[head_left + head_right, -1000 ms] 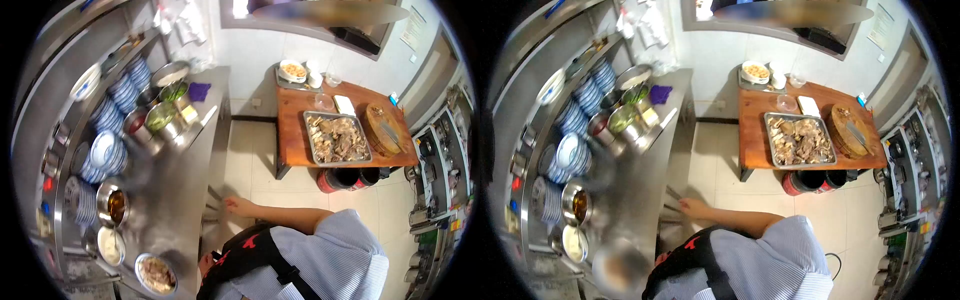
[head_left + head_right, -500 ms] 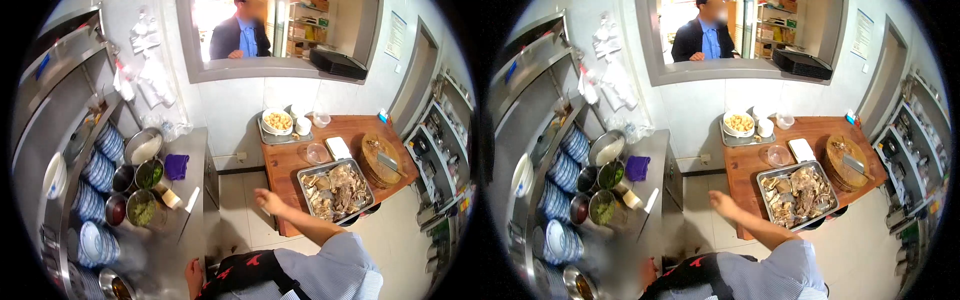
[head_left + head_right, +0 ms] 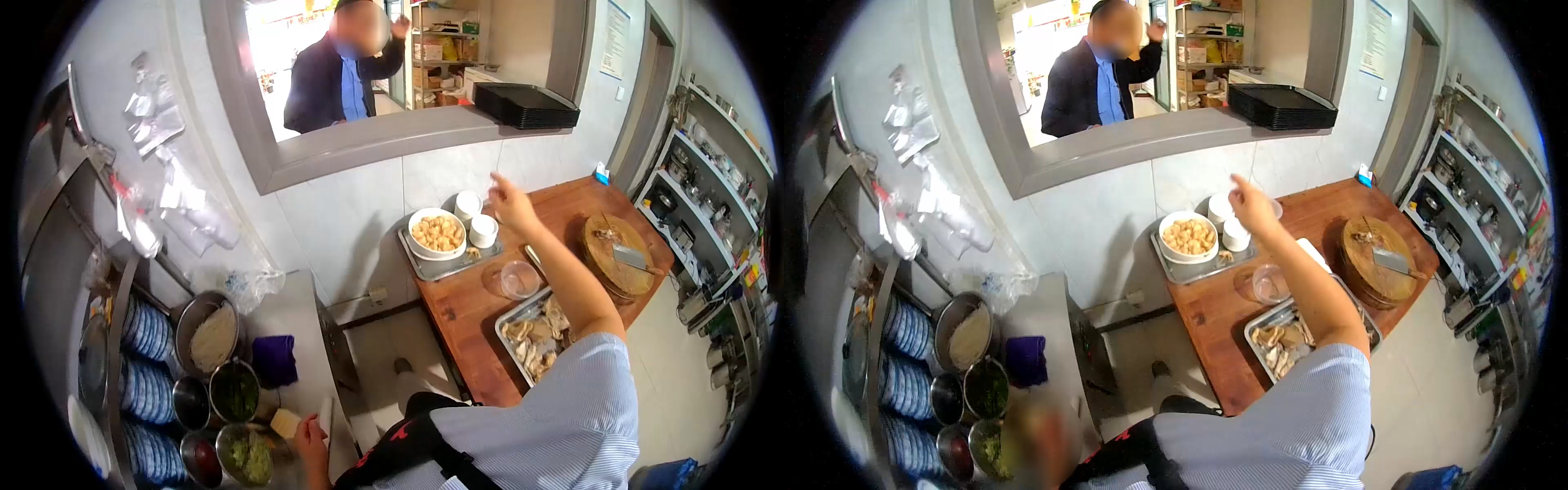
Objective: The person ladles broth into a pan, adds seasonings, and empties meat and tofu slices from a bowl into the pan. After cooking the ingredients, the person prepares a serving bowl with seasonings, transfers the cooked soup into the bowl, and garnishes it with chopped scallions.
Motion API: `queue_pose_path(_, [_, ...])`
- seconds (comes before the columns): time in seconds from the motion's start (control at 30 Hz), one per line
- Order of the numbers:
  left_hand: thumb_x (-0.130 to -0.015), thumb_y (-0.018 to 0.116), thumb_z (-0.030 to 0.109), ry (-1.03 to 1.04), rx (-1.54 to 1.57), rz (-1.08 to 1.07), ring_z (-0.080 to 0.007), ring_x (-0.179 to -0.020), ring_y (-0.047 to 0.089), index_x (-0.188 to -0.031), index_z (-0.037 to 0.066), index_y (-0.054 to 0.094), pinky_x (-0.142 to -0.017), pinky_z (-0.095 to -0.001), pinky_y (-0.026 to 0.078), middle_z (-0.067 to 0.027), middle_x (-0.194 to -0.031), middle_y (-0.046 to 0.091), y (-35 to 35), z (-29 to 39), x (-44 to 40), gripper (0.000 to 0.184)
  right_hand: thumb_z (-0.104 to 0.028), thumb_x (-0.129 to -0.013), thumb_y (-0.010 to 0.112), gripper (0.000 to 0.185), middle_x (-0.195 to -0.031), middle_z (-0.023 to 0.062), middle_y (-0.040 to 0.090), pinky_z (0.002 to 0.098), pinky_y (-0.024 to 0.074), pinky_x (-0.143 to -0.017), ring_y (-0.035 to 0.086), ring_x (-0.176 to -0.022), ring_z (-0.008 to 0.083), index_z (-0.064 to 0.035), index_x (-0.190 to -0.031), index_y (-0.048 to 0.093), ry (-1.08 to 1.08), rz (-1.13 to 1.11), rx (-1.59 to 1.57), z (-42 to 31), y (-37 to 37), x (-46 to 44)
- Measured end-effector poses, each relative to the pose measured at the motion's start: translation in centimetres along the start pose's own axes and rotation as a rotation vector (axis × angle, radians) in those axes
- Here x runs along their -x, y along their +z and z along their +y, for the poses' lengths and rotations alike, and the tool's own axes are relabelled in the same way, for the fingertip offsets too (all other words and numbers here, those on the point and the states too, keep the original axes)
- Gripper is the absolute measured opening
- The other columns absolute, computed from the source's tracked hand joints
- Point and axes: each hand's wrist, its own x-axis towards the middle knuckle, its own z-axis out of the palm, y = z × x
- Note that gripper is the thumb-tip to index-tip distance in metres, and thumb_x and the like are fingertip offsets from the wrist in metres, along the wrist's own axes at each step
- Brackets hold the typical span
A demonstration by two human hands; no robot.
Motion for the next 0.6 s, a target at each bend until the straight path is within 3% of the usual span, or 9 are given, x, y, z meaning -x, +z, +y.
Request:
queue_pose_path(0.17, [-0.096,0.047,0.018,0.064,-0.089,-0.089,-0.0069,-0.060,0.046,-0.107,-0.003,0.058,-0.055,-0.0229,0.040,-0.0005,-0.066,0.050,4.5,8.1,-9.9,0.026,-0.015,-0.083,0.058,0.036,-0.101,0.0199,0.061,0.0396,0.0467,-0.083,0.059,-0.094,0.0350,-0.0046,-0.118,0.056,-0.151,0.403,0.160,9.9,0.4,-15.7])
queue_pose_path(0.23, [-0.095,0.048,0.016,0.094,-0.122,-0.123,-0.0066,-0.059,0.046,-0.107,-0.004,0.058,-0.055,-0.0229,0.039,-0.0011,-0.065,0.050,6.9,11.1,-14.6,0.025,-0.017,-0.082,0.059,0.039,-0.107,0.0208,0.059,0.0408,0.0455,-0.086,0.056,-0.100,0.0362,-0.0042,-0.119,0.055,-0.009,0.428,0.299,11.4,-1.2,-20.5])
queue_pose_path(0.3, [-0.095,0.048,0.015,0.131,-0.184,-0.188,-0.0070,-0.059,0.047,-0.107,-0.005,0.058,-0.055,-0.0230,0.040,-0.0015,-0.065,0.050,9.1,13.9,-19.1,0.025,-0.023,-0.085,0.058,0.042,-0.118,0.0183,0.055,0.0398,0.0439,-0.091,0.052,-0.110,0.0336,-0.0053,-0.123,0.052,-0.002,0.478,0.509,15.3,-1.9,-24.8])
queue_pose_path(0.47, [-0.093,0.050,0.015,0.238,-0.229,-0.295,-0.0097,-0.062,0.052,-0.109,0.000,0.059,-0.058,-0.0254,0.042,-0.0043,-0.070,0.056,15.1,18.6,-28.8,0.024,-0.026,-0.086,0.056,0.039,-0.117,0.0140,0.058,0.0383,0.0463,-0.089,0.054,-0.110,0.0308,-0.0056,-0.119,0.056,0.168,0.407,0.859,18.9,-2.6,-29.9])
queue_pose_path(0.57, [-0.093,0.051,0.015,0.358,-0.343,-0.361,-0.0095,-0.062,0.052,-0.108,0.001,0.060,-0.058,-0.0250,0.042,-0.0034,-0.071,0.056,18.5,23.0,-31.5,0.023,-0.020,-0.084,0.055,0.027,-0.106,0.0129,0.064,0.0387,0.0496,-0.083,0.059,-0.102,0.0314,-0.0046,-0.105,0.064,0.202,-0.094,1.043,20.3,-4.7,-33.1])
queue_pose_path(0.6, [-0.092,0.051,0.014,0.324,-0.290,-0.386,-0.0090,-0.063,0.051,-0.106,0.002,0.062,-0.058,-0.0247,0.042,-0.0020,-0.072,0.055,19.5,24.2,-32.3,0.021,-0.020,-0.085,0.049,0.023,-0.092,0.0161,0.065,0.0426,0.0476,-0.080,0.060,-0.092,0.0337,-0.0039,-0.088,0.065,0.167,0.017,0.942,21.2,-4.8,-33.6])
